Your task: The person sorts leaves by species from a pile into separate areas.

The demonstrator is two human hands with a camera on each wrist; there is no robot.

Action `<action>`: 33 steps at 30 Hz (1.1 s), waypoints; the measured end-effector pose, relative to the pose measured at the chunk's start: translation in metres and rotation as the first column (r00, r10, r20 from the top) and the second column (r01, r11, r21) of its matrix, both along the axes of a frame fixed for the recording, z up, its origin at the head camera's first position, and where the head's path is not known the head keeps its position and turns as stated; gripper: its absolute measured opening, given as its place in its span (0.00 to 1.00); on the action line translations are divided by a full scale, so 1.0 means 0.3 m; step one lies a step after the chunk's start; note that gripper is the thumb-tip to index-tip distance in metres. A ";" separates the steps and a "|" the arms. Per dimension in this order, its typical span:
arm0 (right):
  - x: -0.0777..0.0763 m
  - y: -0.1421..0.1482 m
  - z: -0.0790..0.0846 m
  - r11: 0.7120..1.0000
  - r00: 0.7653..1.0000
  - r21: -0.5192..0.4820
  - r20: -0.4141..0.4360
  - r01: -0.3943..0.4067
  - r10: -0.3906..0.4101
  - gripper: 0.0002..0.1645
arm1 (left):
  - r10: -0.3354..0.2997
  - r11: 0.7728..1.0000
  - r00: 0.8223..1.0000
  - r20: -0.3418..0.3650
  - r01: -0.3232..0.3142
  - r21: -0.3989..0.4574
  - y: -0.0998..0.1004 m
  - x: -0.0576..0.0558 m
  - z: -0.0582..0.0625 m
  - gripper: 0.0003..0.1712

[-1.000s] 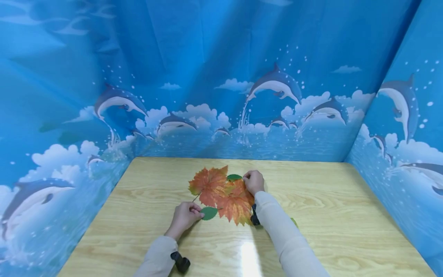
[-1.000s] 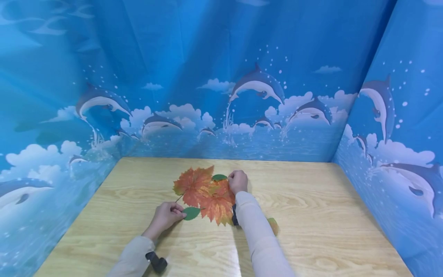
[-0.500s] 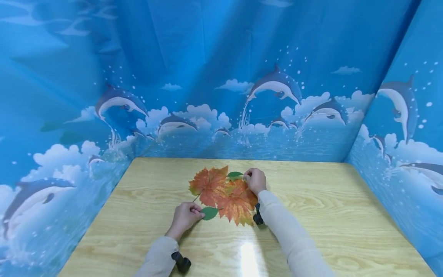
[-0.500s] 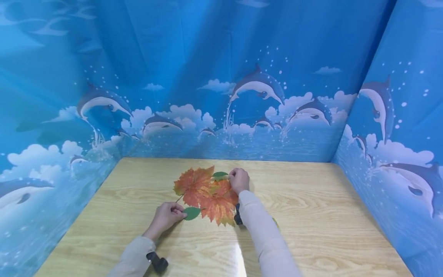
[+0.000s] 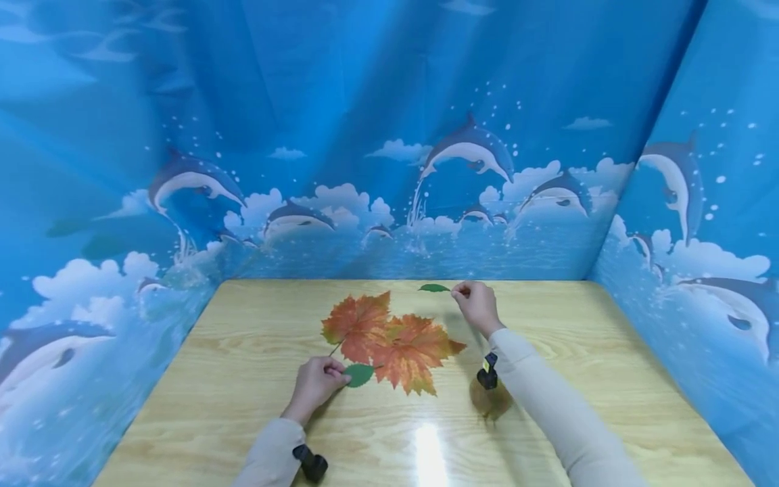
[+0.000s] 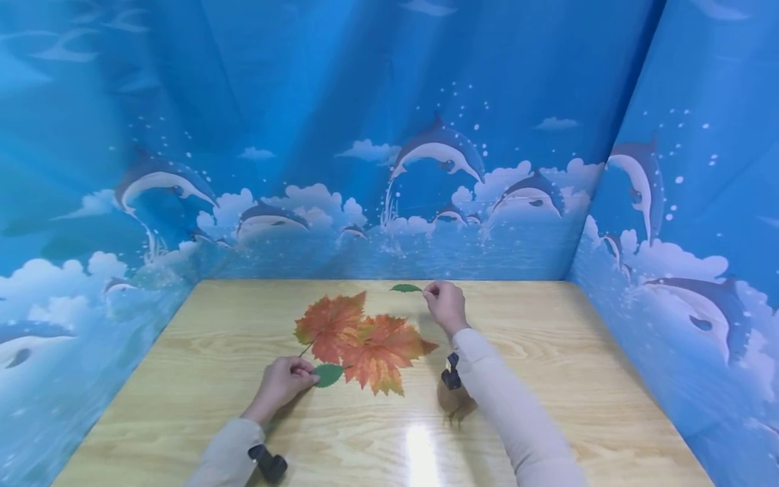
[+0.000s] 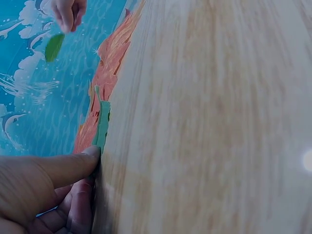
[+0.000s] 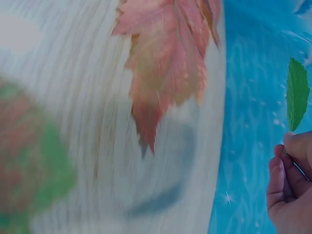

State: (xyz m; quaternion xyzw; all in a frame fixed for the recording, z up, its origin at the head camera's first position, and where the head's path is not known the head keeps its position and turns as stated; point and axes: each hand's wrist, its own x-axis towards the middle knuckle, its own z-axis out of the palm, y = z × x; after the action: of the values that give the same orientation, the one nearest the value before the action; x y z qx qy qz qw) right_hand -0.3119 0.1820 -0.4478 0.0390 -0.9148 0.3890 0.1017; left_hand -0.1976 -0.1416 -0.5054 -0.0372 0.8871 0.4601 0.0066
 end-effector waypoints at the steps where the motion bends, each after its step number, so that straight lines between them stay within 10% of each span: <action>1: 0.010 0.019 0.004 1.000 1.000 0.004 -0.006 0.002 -0.002 0.10 | 0.004 1.000 1.000 0.003 -0.004 -0.001 0.000 0.001 -0.001 0.09; 21: 0.275 0.353 -0.077 0.985 0.988 0.080 0.015 0.152 -0.154 0.11 | 0.001 1.000 1.000 -0.001 -0.001 -0.003 -0.001 0.003 0.008 0.08; 33: 0.307 0.416 -0.189 0.976 0.975 0.109 0.099 0.186 -0.197 0.08 | 0.010 1.000 1.000 0.006 -0.010 -0.010 -0.003 -0.008 -0.008 0.08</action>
State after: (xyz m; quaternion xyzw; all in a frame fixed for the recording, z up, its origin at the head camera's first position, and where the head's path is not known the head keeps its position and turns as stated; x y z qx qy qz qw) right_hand -0.2198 0.3067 -0.5045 -0.0658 -0.9366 0.3330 0.0865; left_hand -0.2001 -0.1425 -0.5078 -0.0429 0.8892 0.4555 0.0067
